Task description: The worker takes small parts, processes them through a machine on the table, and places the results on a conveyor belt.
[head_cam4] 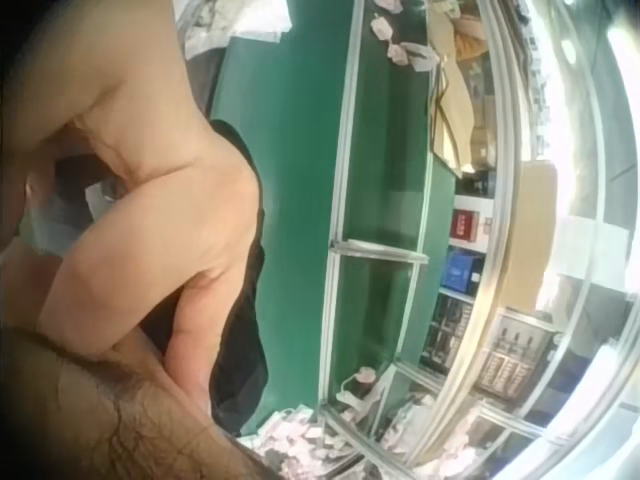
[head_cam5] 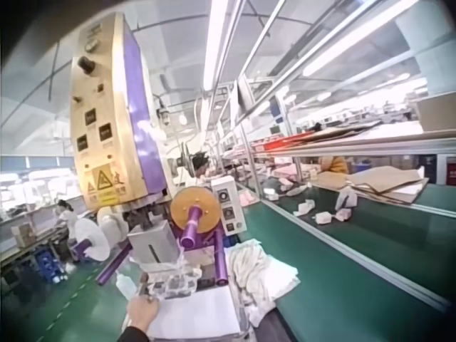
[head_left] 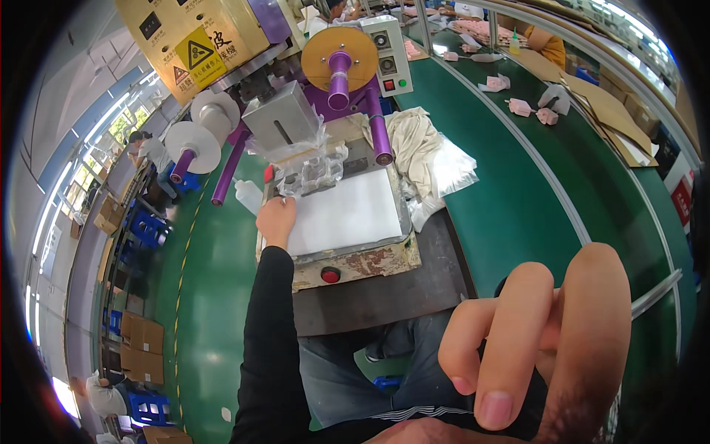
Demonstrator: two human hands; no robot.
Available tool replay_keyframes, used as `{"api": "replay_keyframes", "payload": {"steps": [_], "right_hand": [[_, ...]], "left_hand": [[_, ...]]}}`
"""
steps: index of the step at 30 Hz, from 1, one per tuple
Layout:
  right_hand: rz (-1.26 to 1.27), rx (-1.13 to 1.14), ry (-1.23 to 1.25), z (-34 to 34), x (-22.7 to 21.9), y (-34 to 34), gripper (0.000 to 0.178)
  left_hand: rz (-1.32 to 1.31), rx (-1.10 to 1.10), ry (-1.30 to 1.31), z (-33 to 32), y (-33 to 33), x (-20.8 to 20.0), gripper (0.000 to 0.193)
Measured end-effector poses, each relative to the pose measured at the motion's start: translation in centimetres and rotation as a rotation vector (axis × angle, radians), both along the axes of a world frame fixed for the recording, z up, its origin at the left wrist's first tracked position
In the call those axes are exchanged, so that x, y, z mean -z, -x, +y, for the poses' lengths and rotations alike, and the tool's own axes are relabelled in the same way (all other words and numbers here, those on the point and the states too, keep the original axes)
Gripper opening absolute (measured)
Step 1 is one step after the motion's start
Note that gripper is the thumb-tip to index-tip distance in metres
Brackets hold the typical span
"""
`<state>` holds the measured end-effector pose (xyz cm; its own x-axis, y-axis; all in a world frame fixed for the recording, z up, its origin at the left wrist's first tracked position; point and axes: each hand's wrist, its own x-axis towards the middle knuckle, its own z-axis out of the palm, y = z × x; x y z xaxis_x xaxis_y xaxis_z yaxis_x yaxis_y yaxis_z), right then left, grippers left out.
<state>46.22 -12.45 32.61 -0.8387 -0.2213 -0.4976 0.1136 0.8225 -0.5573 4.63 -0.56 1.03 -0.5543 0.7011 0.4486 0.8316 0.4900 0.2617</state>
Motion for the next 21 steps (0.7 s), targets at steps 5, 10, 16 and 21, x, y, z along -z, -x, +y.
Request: {"api": "replay_keyframes", "payload": {"steps": [5, 10, 16, 21], "right_hand": [[0.484, -0.146, 0.903, 2.0, 6.6, -0.9, 0.021], [0.693, -0.152, 0.989, 1.9, 8.2, -1.5, 0.021], [0.849, -0.119, 0.978, 2.2, 8.9, -2.4, 0.02], [0.921, -0.1, 0.964, 2.1, 9.6, -2.7, 0.02]], "left_hand": [[0.009, -0.01, -0.011, -0.1, 0.2, 0.2, 0.038], [0.016, -0.013, -0.009, -0.1, 0.2, 0.2, 0.038], [0.027, -0.004, -0.017, -0.2, 0.0, 0.0, 0.038], [0.025, -0.005, -0.026, -0.2, -0.4, -0.2, 0.038]]}}
